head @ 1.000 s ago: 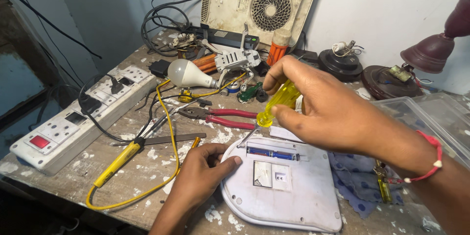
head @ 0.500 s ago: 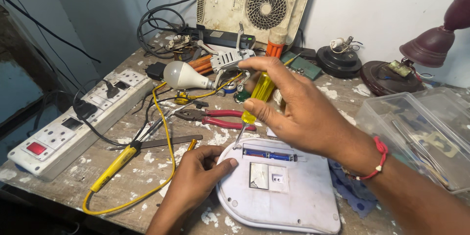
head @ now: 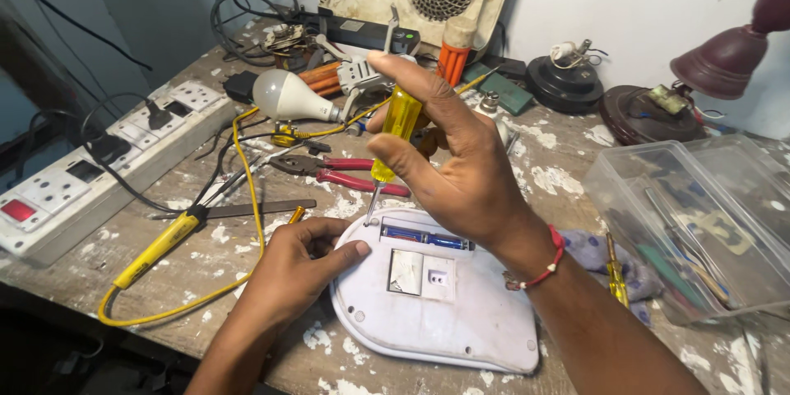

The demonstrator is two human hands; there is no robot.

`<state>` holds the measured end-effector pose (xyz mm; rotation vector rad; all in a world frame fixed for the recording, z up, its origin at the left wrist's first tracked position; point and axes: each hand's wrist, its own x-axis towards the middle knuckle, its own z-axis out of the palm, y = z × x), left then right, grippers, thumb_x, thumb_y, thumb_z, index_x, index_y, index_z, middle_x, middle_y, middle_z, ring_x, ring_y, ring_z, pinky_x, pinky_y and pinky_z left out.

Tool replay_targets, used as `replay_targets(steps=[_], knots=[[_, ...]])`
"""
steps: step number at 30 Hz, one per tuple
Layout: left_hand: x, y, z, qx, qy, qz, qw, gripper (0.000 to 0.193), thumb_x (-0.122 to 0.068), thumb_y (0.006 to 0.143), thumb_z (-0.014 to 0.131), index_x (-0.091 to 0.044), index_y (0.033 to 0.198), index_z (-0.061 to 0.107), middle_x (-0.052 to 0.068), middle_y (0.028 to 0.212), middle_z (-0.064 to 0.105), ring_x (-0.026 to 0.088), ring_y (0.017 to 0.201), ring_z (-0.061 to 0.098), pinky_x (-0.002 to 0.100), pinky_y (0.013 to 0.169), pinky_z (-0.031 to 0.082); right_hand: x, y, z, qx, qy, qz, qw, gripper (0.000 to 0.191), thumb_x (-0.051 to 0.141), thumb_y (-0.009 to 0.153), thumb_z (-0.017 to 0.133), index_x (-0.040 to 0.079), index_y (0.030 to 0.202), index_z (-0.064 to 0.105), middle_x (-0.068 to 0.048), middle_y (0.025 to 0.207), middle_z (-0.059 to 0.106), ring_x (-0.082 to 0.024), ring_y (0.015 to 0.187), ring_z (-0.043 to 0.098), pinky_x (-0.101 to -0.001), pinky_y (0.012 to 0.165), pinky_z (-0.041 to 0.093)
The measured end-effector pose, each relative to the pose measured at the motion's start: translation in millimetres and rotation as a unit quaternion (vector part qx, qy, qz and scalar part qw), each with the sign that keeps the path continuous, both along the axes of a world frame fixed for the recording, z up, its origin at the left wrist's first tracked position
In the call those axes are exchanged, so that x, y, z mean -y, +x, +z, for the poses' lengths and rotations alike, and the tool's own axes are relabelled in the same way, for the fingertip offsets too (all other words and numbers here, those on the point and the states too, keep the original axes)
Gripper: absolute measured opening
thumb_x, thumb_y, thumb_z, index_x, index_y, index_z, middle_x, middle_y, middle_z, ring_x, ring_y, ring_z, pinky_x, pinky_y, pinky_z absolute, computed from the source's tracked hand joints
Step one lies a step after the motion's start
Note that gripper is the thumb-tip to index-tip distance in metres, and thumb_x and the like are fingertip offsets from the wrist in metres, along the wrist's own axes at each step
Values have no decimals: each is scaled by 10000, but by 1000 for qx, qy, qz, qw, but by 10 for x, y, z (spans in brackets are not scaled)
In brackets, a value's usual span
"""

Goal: The person opens the back cover of a white emergency light fixture and works on its internal battery pack and wiring. They then use a yellow screwdriver to unscrew and re-tighten screws on the back panel, holding the fixture steady with the other hand.

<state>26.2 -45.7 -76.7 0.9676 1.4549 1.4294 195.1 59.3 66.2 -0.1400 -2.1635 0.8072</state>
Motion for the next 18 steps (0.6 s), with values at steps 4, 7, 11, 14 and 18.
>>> replay_targets(steps=[4, 7, 11, 14, 18], knots=[[62, 7, 69, -52, -7, 12, 999, 419, -188, 786, 816, 52, 1125, 763, 92, 882, 797, 115, 735, 682, 269, 648, 554, -35, 78, 103, 2, 8, 61, 998, 539, 31, 1007, 524, 85, 1529, 401, -94, 1334, 664, -91, 1066, 649, -256, 936, 582], [96, 11, 101, -57, -23, 17, 998, 422, -213, 787, 818, 36, 1126, 779, 82, 852, 769, 109, 715, 640, 269, 631, 516, -55, 71, 76, 18, -69, 74, 995, 523, 38, 1004, 574, 56, 1507, 436, -120, 1309, 679, -103, 1133, 650, -260, 1012, 576], [133, -5, 109, -72, -29, 21, 997, 409, -222, 791, 820, 24, 1116, 780, 61, 843, 759, 98, 714, 625, 262, 629, 510, -100, 5, -25, -25, -1, 79, 997, 479, 14, 1062, 698, 63, 1507, 527, -133, 1343, 676, -121, 1143, 678, -268, 976, 608], [144, 20, 104, -47, -35, 26, 998, 409, -226, 782, 823, 23, 1103, 778, 53, 838, 756, 99, 718, 636, 261, 634, 517, -95, -32, -66, -31, 11, 50, 998, 537, 3, 1016, 716, 52, 1515, 523, -156, 1397, 618, -139, 1152, 649, -293, 978, 601], [139, 7, 146, -41, -7, 24, 999, 419, -238, 770, 832, 27, 1090, 776, 42, 818, 747, 93, 713, 644, 252, 626, 522, -105, -35, -25, -40, -53, 91, 994, 533, 7, 994, 602, 31, 1502, 444, -146, 1417, 606, -160, 1268, 618, -302, 1040, 571]])
